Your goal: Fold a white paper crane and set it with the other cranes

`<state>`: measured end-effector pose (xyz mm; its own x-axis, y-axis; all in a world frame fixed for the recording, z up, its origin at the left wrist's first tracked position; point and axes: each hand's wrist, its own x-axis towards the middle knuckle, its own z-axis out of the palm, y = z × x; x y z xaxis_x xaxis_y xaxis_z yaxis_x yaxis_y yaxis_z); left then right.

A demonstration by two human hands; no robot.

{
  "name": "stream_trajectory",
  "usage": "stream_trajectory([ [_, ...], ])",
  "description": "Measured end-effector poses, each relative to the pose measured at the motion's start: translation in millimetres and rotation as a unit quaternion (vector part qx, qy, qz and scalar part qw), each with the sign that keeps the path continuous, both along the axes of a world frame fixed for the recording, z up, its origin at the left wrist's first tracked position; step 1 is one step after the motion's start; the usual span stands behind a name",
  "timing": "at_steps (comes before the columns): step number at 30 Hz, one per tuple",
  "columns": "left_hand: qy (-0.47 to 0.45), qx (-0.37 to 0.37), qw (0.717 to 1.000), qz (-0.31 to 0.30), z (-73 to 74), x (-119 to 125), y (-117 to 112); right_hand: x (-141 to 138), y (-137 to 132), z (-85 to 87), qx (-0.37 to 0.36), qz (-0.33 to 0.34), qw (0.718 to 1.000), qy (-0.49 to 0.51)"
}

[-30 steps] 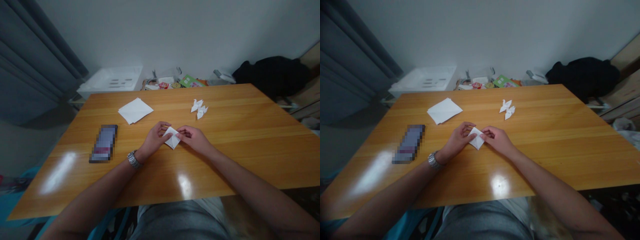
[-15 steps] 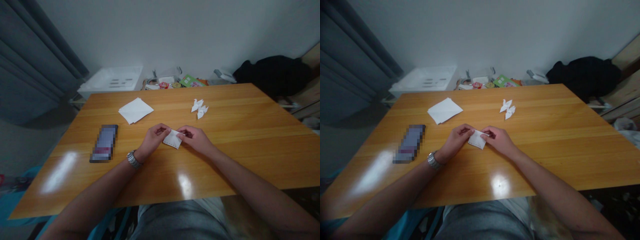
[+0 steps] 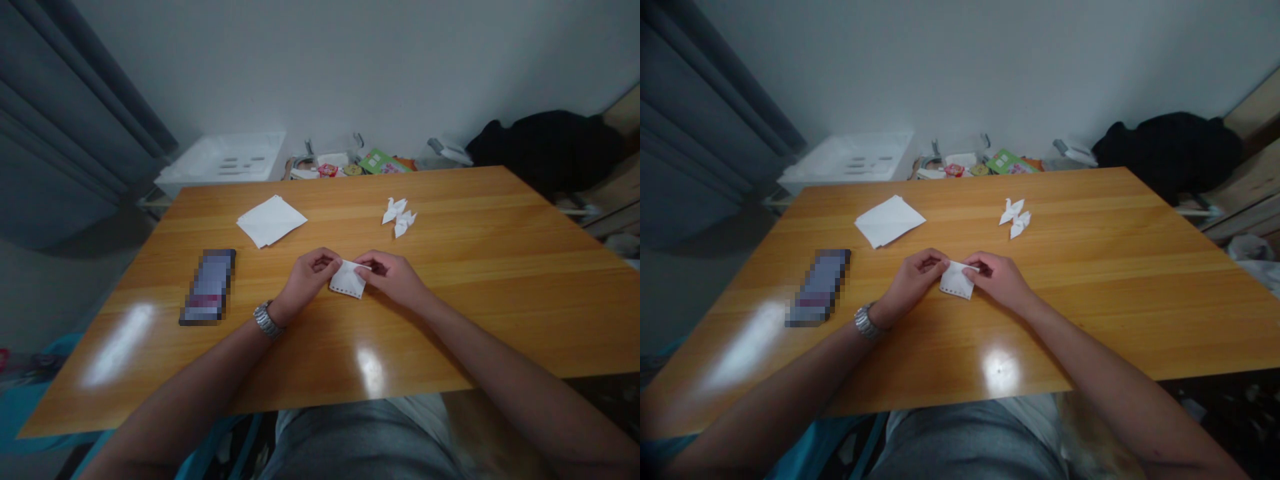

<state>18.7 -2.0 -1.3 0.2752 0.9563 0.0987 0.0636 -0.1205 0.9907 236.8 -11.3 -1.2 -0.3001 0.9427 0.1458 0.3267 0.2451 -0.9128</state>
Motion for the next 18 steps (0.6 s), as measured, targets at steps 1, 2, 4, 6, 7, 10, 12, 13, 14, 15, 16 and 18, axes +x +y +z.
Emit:
stream_trajectory([
  [1, 0.001, -0.002, 1.0, -0.004, -0.4, -0.1, -0.2, 0.3, 0.0, 0.0, 0.004, -0.001, 1.0, -0.006],
  [2, 0.0, -0.005, 1.0, -0.008, -0.8, -0.2, -0.3, 0.5, 0.1, 0.0, 0.007, -0.002, 1.0, -0.011],
  [4, 0.001, -0.009, 1.0, -0.013, -1.7, -0.3, -0.5, 0.4, -0.1, 0.3, 0.01, -0.001, 1.0, -0.014],
  [6, 0.002, -0.007, 1.0, -0.014, -2.3, -0.1, -0.7, -0.5, -0.9, 1.2, 0.008, 0.007, 1.0, -0.006],
  [7, 0.002, -0.006, 1.0, -0.017, -2.6, 0.1, -0.9, -1.2, -1.5, 2.0, 0.005, 0.013, 1.0, -0.001],
  [10, 0.009, -0.003, 0.999, -0.036, -2.9, 1.1, -1.9, -4.5, -4.1, 5.0, -0.007, 0.022, 1.0, 0.01],
  [12, 0.023, 0.004, 0.999, -0.042, -2.6, 2.0, -3.0, -6.5, -5.5, 7.0, -0.01, 0.02, 1.0, 0.008],
  [13, 0.029, 0.008, 0.999, -0.041, -2.2, 2.5, -3.7, -7.3, -5.9, 7.7, -0.009, 0.016, 1.0, 0.004],
  [14, 0.035, 0.012, 0.999, -0.04, -1.7, 2.9, -4.4, -7.8, -6.0, 8.1, -0.008, 0.012, 1.0, 0.0],
  [15, 0.04, 0.015, 0.998, -0.038, -1.1, 3.3, -5.0, -8.0, -6.0, 8.3, -0.007, 0.008, 1.0, -0.004],
  [16, 0.044, 0.016, 0.998, -0.037, -0.5, 3.6, -5.6, -8.0, -5.7, 8.2, -0.005, 0.006, 1.0, -0.008],
  [18, 0.051, 0.018, 0.998, -0.036, 0.8, 4.3, -6.4, -7.7, -5.0, 7.7, 0.0, 0.004, 1.0, -0.015],
])
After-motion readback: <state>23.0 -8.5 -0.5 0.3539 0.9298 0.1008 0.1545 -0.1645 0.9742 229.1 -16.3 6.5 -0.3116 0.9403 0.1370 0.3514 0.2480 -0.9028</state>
